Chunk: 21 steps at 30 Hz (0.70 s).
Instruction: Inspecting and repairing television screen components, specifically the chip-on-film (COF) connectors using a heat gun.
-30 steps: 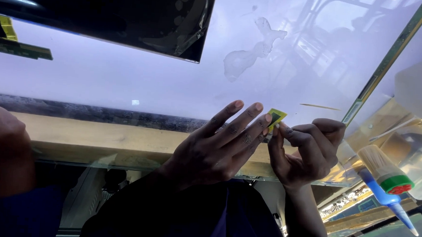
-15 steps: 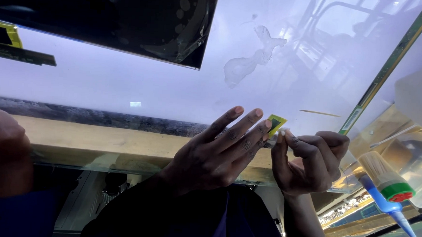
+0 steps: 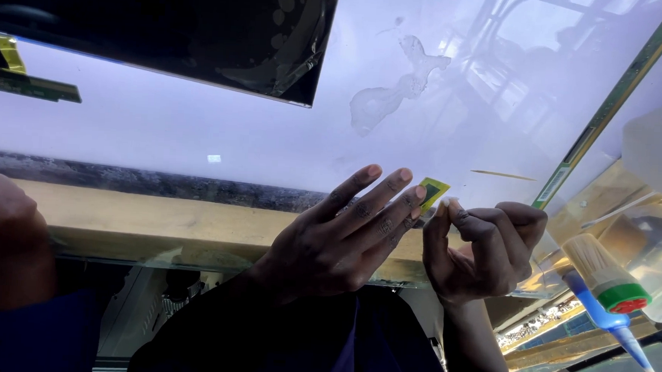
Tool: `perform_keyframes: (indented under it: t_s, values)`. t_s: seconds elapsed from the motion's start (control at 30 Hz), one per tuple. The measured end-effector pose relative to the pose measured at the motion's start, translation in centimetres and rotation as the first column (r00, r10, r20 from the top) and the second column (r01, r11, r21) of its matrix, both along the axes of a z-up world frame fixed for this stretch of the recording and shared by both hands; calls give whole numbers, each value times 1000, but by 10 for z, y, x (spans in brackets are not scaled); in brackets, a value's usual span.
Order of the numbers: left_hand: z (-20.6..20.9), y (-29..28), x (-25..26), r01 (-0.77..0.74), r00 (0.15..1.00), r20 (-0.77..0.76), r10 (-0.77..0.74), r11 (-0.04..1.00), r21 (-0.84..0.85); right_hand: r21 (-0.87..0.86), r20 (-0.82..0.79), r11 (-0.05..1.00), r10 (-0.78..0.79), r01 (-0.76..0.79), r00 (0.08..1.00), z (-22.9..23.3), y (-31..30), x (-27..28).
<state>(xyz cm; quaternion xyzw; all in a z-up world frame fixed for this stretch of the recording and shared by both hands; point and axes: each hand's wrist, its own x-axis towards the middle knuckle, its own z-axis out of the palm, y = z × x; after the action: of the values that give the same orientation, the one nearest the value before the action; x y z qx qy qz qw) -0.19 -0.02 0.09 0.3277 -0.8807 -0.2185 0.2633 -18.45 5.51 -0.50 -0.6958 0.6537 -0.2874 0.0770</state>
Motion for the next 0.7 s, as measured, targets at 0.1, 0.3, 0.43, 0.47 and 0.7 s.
perform_keyframes:
  t_s: [0.1,0.3,0.43,0.47,0.7]
  values:
    - [1,-2,2,-4,1000,9,4,1000,-1,-8,7,1000,6,-6,1000,-1,-1,-1]
    - [-1,1,0,2,1000,-1,-2,1000,14,5,13,1000,-13,13,1000,0,1,0]
    - [0,1,1,4,1000,8,-4,1000,13,14,31,999,40,-40,999,1,-2,-1]
    - [0,1,2,6,1000,10,-6,1000,25,27,33,999,37,-38,999,0,-2,0]
    - [-1,-4,1,1,1000,2,-1,1000,2,-4,22,1000,28,-28,999,-2,-4,-2]
